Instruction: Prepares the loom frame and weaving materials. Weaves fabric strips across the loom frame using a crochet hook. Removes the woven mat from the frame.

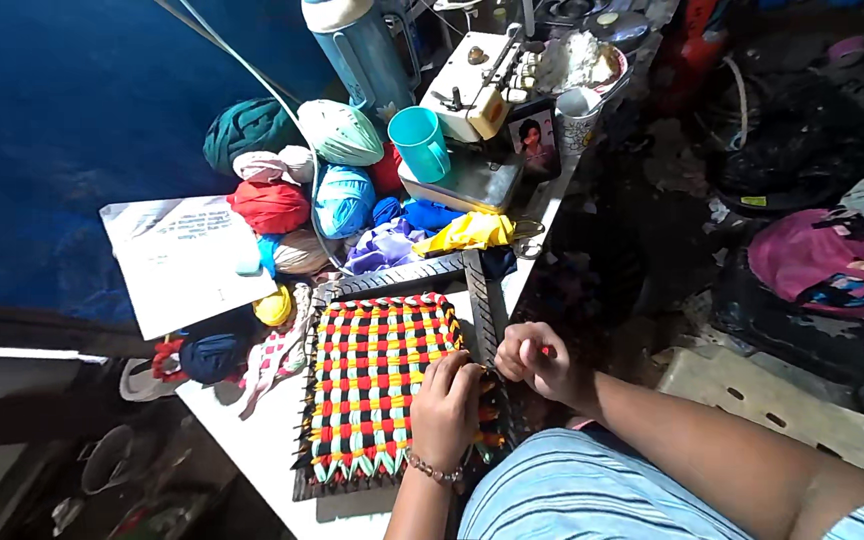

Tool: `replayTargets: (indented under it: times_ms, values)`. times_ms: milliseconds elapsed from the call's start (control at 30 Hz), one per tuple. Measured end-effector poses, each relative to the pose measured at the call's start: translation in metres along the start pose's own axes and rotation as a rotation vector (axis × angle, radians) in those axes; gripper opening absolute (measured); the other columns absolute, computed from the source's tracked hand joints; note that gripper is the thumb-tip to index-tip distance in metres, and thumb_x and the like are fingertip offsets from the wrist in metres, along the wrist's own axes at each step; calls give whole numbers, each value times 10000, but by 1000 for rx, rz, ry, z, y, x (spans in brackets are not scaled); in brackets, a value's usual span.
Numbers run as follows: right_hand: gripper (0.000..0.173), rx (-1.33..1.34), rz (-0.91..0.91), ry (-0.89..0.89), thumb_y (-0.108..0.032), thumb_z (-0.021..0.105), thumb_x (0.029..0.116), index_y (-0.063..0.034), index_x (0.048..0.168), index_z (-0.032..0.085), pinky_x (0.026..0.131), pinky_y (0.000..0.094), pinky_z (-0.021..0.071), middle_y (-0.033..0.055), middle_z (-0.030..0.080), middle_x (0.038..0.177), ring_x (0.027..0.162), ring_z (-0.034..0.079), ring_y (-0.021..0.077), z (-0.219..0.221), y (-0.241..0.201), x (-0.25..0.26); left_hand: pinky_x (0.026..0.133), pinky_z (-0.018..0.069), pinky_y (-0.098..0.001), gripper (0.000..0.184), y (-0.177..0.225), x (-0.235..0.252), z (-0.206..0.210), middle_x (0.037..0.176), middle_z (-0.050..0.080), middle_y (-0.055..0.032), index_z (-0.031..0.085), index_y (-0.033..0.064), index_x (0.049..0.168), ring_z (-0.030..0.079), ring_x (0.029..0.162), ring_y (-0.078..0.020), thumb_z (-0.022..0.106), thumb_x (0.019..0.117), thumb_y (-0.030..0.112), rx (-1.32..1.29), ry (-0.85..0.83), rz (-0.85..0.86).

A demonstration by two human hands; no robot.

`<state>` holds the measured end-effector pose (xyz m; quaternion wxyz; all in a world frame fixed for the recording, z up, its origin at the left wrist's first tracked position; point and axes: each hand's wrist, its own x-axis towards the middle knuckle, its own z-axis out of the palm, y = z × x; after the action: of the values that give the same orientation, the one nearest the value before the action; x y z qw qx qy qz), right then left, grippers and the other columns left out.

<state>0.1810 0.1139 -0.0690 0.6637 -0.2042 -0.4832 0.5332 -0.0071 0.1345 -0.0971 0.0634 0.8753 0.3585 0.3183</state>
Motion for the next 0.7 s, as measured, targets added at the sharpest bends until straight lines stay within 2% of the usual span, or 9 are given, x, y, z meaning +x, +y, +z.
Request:
replayTargets:
  times_ms: [100, 167, 267, 500, 567, 633, 700]
  values:
    - [474, -85, 62, -35, -495, 460, 1072, -203, 698, 466, 539, 155, 364, -133, 382, 580, 540, 408, -46, 6, -15, 7, 840, 603, -331, 192, 0, 0, -1, 1051, 759, -89, 767, 157, 914, 728, 1004, -244, 591, 975, 205, 9, 6, 14]
    - [417, -49, 171, 55, -405, 482, 1066, -243, 682, 480, 527, 145, 350, -176, 376, 564, 521, 391, -68, 15, -24, 14, 855, 599, -326, 185, 0, 0, -1, 1052, 757, -86, 767, 161, 920, 723, 1017, -246, 597, 976, 206, 3, 17, 18]
    - [380, -56, 298, 154, -308, 448, 1056, -263, 680, 473, 507, 150, 326, -190, 359, 555, 497, 359, -67, 28, -32, 25, 867, 590, -319, 179, 0, 0, -1, 1032, 757, -74, 764, 169, 917, 715, 1023, -248, 600, 974, 213, 0, 43, 29]
    - [384, -142, 468, 259, -265, 393, 1039, -237, 660, 447, 473, 172, 306, -147, 331, 531, 454, 321, -27, 43, -40, 41, 872, 590, -317, 189, 5, -4, -4, 1012, 759, -72, 785, 174, 933, 718, 1003, -235, 608, 971, 228, -43, 35, 7]
    - [386, -136, 483, 258, -269, 388, 1042, -233, 661, 441, 465, 176, 308, -139, 329, 528, 445, 320, -19, 41, -40, 45, 912, 572, -354, 276, 14, -2, -10, 1070, 753, -90, 793, 149, 985, 703, 1044, -248, 597, 968, 343, -114, -14, -66]
    - [398, -138, 477, 252, -284, 384, 1048, -227, 659, 441, 463, 178, 314, -132, 327, 524, 441, 325, -14, 39, -39, 46, 953, 552, -413, 433, 27, 3, -15, 1133, 740, -112, 764, 101, 1072, 688, 1091, -279, 622, 925, 483, -147, -82, -154]
    - [393, -147, 475, 239, -286, 385, 1048, -224, 664, 444, 464, 179, 315, -131, 326, 523, 441, 325, -13, 40, -39, 46, 953, 551, -466, 476, 36, 7, -15, 1162, 719, -157, 719, 34, 1101, 679, 1116, -341, 675, 858, 441, -109, -119, -229]
